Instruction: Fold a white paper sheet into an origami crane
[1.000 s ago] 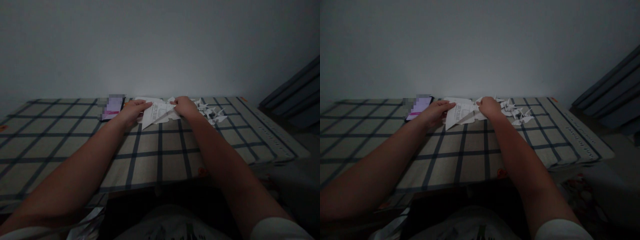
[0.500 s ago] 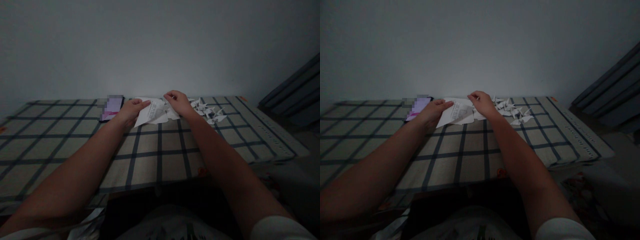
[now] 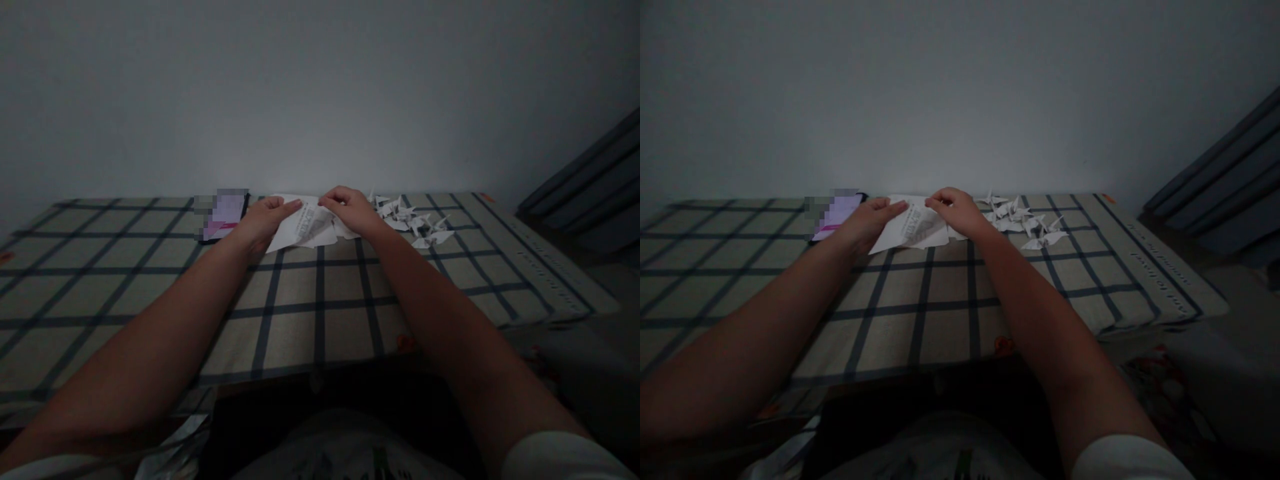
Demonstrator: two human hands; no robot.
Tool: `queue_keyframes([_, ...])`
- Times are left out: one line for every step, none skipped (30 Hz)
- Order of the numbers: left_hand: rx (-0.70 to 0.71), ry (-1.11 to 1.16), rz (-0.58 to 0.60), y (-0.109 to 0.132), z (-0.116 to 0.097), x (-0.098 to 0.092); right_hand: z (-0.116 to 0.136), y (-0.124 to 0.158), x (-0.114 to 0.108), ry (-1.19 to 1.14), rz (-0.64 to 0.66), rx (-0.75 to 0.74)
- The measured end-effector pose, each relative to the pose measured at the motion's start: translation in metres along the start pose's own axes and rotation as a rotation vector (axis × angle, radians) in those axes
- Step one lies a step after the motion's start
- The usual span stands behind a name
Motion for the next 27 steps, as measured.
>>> queue_keyframes([0.005, 0.000, -0.022, -0.001, 0.000, -0.003, -0.001, 0.000, -0.003, 0.018, -0.005, 0.026])
queue_keyframes([0.009, -0.004, -0.038, -0.002, -0.001, -0.005, -0.003, 0.000, -0.006, 0.044, -0.014, 0.052])
queue_keyframes([0.010, -0.009, -0.047, -0.002, -0.001, -0.006, -0.005, 0.001, -0.009, 0.077, -0.024, 0.077])
queue_keyframes([0.007, -0.016, -0.049, -0.003, -0.001, -0.007, -0.007, 0.001, -0.012, 0.119, -0.036, 0.099])
queue_keyframes([0.002, -0.022, -0.051, -0.003, -0.001, -0.007, -0.010, 0.002, -0.015, 0.175, -0.044, 0.117])
queue_keyframes([-0.004, -0.026, -0.053, -0.003, -0.001, -0.007, -0.013, 0.003, -0.017, 0.246, -0.047, 0.131])
queue_keyframes([-0.011, -0.027, -0.054, -0.003, -0.001, -0.007, -0.016, 0.004, -0.018, 0.325, -0.042, 0.140])
queue_keyframes([-0.020, -0.025, -0.052, -0.002, 0.000, -0.006, -0.019, 0.004, -0.018, 0.400, -0.029, 0.151])
queue_keyframes([-0.025, -0.022, -0.051, -0.002, 0.000, -0.006, -0.022, 0.005, -0.017, 0.460, -0.014, 0.160])
queue_keyframes([-0.026, -0.017, -0.049, -0.002, 0.000, -0.005, -0.024, 0.006, -0.016, 0.496, 0.002, 0.164])
queue_keyframes([-0.024, -0.014, -0.050, -0.001, 0.000, -0.005, -0.024, 0.006, -0.015, 0.504, 0.014, 0.160])
queue_keyframes([-0.019, -0.013, -0.057, -0.001, -0.001, -0.005, -0.023, 0.006, -0.014, 0.485, 0.018, 0.145])
queue_keyframes([-0.012, -0.019, -0.066, -0.001, -0.001, -0.005, -0.020, 0.006, -0.013, 0.444, 0.015, 0.120])
queue_keyframes([-0.005, -0.026, -0.075, -0.001, -0.001, -0.006, -0.016, 0.006, -0.011, 0.390, 0.010, 0.084])
queue_keyframes([0.000, -0.034, -0.078, -0.001, -0.002, -0.006, -0.010, 0.005, -0.009, 0.327, 0.009, 0.040])
queue_keyframes([0.004, -0.039, -0.078, -0.001, -0.001, -0.006, -0.005, 0.005, -0.007, 0.262, 0.016, -0.001])
queue_keyframes([0.009, -0.040, -0.075, -0.001, -0.002, -0.006, 0.001, 0.004, -0.004, 0.211, 0.038, -0.046])
queue_keyframes([0.014, -0.038, -0.072, -0.001, -0.002, -0.006, 0.006, 0.005, 0.000, 0.179, 0.068, -0.083])
queue_keyframes([0.020, -0.033, -0.067, -0.001, -0.002, -0.005, 0.009, 0.005, 0.004, 0.155, 0.090, -0.109])
queue_keyframes([0.028, -0.026, -0.063, -0.001, -0.003, -0.005, 0.010, 0.005, 0.006, 0.138, 0.098, -0.121])
queue_keyframes([0.036, -0.023, -0.055, -0.001, -0.003, -0.005, 0.011, 0.005, 0.007, 0.122, 0.106, -0.127])
queue_keyframes([0.045, -0.024, -0.046, -0.001, -0.004, -0.005, 0.010, 0.005, 0.008, 0.106, 0.111, -0.123])
queue_keyframes([0.059, -0.029, -0.042, -0.002, -0.005, -0.006, 0.008, 0.004, 0.009, 0.094, 0.115, -0.116])
queue_keyframes([0.080, -0.034, -0.051, -0.004, -0.007, -0.008, 0.007, 0.004, 0.008, 0.084, 0.118, -0.109])
queue_keyframes([0.098, -0.039, -0.064, -0.005, -0.009, -0.010, 0.006, 0.004, 0.007, 0.077, 0.117, -0.106])
queue_keyframes([0.116, -0.035, -0.084, -0.007, -0.010, -0.014, 0.006, 0.004, 0.005, 0.072, 0.112, -0.109])
queue_keyframes([0.119, -0.016, -0.092, -0.009, -0.010, -0.016, 0.007, 0.004, 0.003, 0.069, 0.101, -0.117])
Point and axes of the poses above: each hand's wrist, its own y-axis away from the middle knuckle, its own x-axis out of the palm, z = x × y, the point moved 8 cm from there along -y, towards the middle knuckle, and after that the axes turned 13 degrees about y, right-handed, at the moved point
